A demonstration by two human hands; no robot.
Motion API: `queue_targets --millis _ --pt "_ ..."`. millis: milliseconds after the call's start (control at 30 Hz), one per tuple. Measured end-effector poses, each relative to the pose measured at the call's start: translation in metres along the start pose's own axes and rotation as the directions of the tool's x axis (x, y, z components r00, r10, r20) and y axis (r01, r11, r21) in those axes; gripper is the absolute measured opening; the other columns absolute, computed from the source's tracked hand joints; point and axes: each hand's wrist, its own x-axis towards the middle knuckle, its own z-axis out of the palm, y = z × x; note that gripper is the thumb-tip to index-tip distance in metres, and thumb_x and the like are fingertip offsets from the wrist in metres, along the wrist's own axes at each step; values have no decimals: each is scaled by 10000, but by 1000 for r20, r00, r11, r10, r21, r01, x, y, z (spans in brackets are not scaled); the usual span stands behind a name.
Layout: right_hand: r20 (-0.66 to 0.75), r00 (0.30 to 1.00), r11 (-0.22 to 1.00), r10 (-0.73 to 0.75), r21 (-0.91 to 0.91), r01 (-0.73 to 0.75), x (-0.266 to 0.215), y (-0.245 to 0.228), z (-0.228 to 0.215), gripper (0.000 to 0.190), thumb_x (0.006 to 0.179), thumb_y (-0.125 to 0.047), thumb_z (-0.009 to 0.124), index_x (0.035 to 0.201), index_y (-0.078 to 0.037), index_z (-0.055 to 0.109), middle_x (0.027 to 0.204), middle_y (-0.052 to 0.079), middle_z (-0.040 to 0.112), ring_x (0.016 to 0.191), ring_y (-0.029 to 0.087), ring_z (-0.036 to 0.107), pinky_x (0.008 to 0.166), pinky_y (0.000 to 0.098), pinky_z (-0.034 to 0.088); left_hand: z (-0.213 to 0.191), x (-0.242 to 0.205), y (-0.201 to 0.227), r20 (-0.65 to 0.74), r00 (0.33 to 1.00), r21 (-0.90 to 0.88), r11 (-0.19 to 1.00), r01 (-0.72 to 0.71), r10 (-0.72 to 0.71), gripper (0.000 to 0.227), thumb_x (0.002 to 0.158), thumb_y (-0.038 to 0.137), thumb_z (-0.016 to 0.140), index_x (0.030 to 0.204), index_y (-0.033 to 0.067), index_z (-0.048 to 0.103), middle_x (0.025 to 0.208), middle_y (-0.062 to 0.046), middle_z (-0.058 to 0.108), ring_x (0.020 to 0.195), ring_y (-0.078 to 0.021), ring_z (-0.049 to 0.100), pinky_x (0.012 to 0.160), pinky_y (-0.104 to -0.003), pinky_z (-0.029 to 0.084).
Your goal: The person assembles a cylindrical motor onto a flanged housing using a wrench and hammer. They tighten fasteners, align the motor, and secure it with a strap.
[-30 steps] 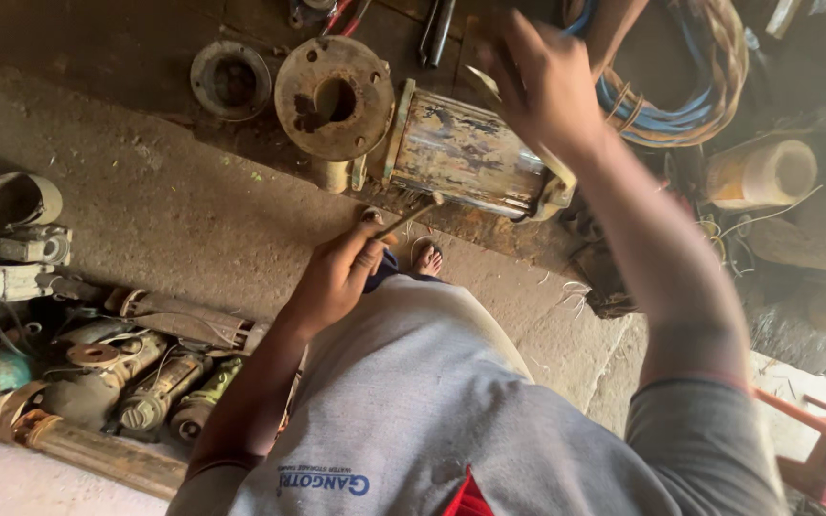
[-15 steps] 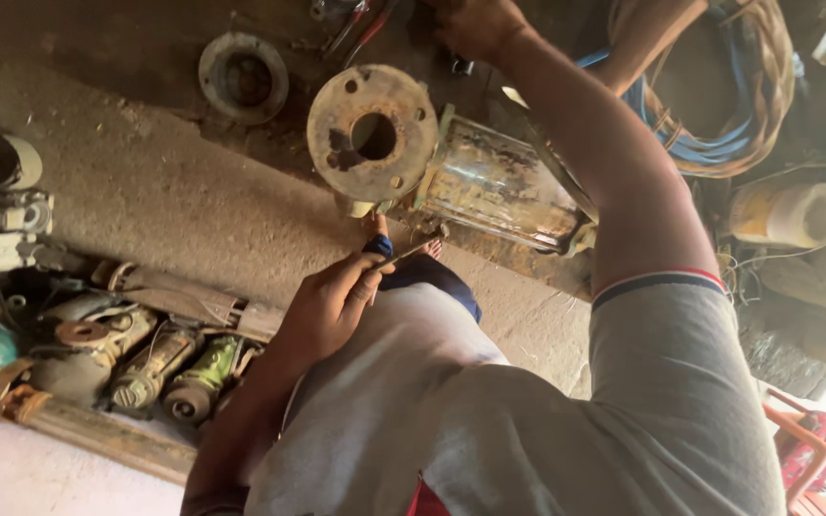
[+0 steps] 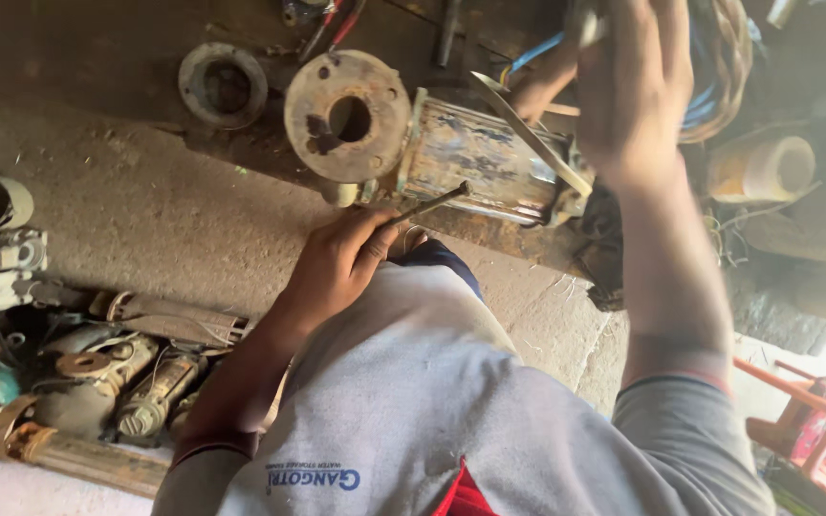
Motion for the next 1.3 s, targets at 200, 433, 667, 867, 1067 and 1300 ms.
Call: queue_targets --millis 200,433,667,867,1067,1300 --pt "231 892 817 389 360 -450 -79 -85 -28 355 1026 65 571 1363 -35 622 1142 117 723 929 204 693 844 338 568 12 21 22 19 990 206 969 -140 139 251 1003 158 723 1242 85 712 1030 -102 737 891 -258 731 762 -370 586" --pt "221 594 410 774 540 -735 -142 -100 -24 316 1120 -112 549 1421 -58 628 975 21 671 720 49 522 635 208 453 30 31 41 131 952 455 836 -307 278 463 909 62 781 1360 131 699 905 -60 680 811 -227 669 732 -362 557" --pt "208 638 492 742 477 -728 -174 -99 -36 335 1142 -117 539 1468 -95 614 943 -19 661 725 26 521 656 181 463 47 28 51 169 933 535 765 -358 318 597 820 -26 769 1392 132 698 901 -32 664 808 -204 634 725 -345 547" --pt "461 457 -42 760 737 -675 -185 -101 -46 399 1133 -94 472 1529 -99 523 955 -3 618 624 5 395 525 166 333 57 21 59 166 897 649 639 -413 411 480 899 14 733 1368 111 714 945 -12 663 772 -178 569 691 -326 507" --pt "515 438 -144 737 752 -643 -196 -101 -55 436 1124 -111 447 1560 -100 470 962 10 612 597 4 378 507 169 315 69 15 67 172 859 711 543 -447 482 434 931 24 711 1354 121 736 973 8 676 753 -143 546 647 -296 464" --pt "519 474 -108 711 747 -656 -218 -95 -56 429 1134 -106 453 1562 -98 477 967 6 612 612 6 382 517 168 322 89 -8 65 136 897 706 594 -385 420 428 934 30 735 1346 146 744 939 7 688 748 -158 589 642 -310 505"
